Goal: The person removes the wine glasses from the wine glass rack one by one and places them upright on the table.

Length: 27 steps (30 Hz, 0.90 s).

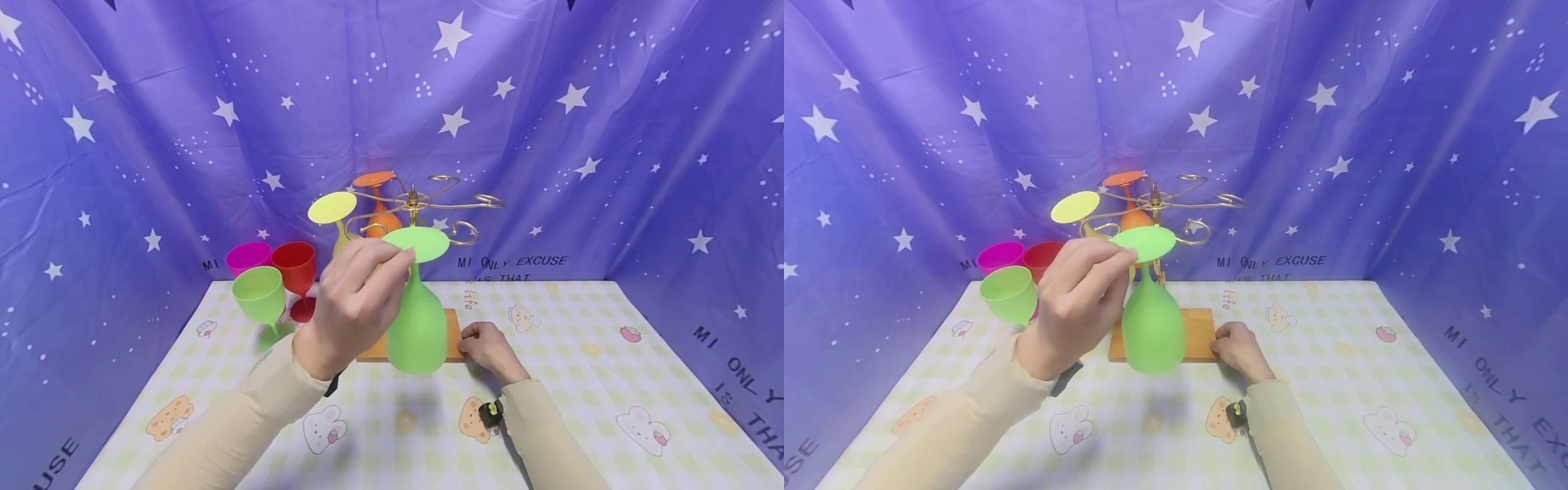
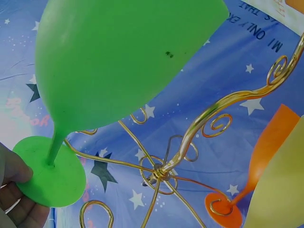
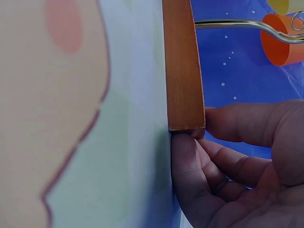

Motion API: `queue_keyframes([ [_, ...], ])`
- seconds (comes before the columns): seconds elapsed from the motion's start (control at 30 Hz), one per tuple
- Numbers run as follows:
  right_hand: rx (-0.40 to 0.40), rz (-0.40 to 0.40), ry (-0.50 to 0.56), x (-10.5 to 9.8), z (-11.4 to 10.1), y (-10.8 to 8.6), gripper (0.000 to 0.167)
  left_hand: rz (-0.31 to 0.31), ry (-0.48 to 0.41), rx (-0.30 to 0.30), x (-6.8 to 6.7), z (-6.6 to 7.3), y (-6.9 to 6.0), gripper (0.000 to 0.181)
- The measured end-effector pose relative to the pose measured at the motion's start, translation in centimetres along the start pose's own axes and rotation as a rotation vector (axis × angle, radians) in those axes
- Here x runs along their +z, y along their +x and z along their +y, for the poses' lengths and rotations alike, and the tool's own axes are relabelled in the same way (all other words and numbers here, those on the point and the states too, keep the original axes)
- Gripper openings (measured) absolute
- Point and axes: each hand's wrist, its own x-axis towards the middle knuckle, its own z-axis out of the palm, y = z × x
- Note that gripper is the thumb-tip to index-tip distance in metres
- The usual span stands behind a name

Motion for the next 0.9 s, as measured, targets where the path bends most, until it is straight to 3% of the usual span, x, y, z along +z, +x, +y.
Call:
queue_keyframes([
  [0.47,0.005,0.005,0.0,0.1,0.1,0.1,0.019,0.051,-0.024,-0.028,-0.7,0.7,-1.3,0.016],
  [0.9,0.007,0.005,0.011,0.1,0.0,0.1,0.017,0.052,-0.026,-0.077,-0.5,0.8,-3.8,0.015],
])
